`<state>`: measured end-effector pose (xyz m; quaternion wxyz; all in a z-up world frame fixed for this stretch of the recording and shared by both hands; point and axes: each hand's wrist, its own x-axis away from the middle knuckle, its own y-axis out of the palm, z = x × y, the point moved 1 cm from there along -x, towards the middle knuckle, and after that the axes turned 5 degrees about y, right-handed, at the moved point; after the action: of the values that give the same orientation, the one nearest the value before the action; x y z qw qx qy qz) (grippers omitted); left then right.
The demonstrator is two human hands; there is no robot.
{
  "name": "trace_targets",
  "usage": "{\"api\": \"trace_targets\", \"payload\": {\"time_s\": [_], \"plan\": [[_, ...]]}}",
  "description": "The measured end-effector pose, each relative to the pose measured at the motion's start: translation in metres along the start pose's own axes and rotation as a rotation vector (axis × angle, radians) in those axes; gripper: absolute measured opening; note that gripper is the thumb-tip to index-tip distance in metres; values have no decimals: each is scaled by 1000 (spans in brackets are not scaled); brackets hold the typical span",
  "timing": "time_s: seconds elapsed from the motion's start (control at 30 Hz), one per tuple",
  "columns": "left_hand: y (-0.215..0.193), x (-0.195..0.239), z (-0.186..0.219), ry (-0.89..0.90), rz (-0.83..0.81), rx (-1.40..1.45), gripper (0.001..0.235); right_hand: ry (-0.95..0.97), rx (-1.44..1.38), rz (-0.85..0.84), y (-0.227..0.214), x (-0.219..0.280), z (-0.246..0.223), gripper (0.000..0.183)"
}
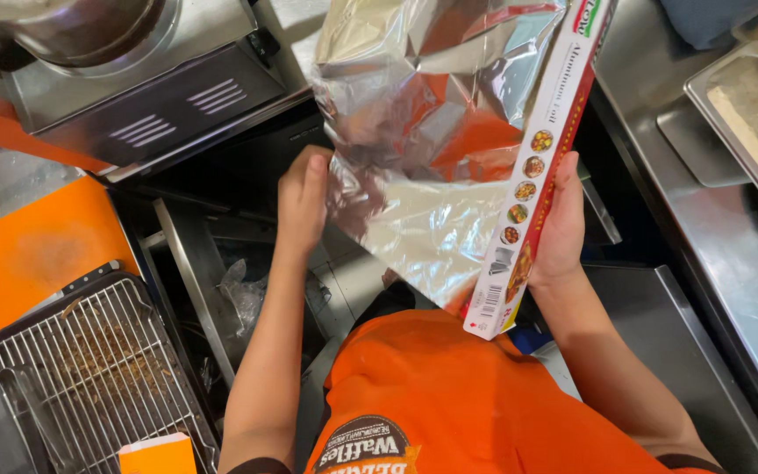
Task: The person cleans a stirrer with a cloth, prepares an aluminum foil container, checks a waffle in a waffle iron, labels the container with a marker, and places items into a refrigerator.
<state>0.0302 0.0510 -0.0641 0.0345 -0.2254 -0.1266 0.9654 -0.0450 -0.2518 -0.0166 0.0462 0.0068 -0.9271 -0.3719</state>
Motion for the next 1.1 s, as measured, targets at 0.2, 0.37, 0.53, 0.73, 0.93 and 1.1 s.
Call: {"api": "trace_targets", "payload": {"time_s": [0.2, 0.37, 0.53, 0.73, 0.93, 1.1], "plan": [[-2, -29, -26, -343, -163, 526, 40, 100, -71, 80, -1, -3, 12, 52], [11, -26, -38, -333, -52, 588, 26, 109, -38, 31, -19, -8, 23, 51], [45, -13, -31, -322, 267, 423, 23, 111, -107, -34, -31, -12, 32, 51], [40, -12, -40, -161, 341, -97, 27, 160, -65, 111, -13, -15, 32, 54], [21, -18, -60, 4, 368, -220, 27, 299, -192, 72, -10, -12, 43, 59], [-2, -20, -75, -31, 377, -178, 27, 284, -293, -161, -8, -16, 36, 67]]}}
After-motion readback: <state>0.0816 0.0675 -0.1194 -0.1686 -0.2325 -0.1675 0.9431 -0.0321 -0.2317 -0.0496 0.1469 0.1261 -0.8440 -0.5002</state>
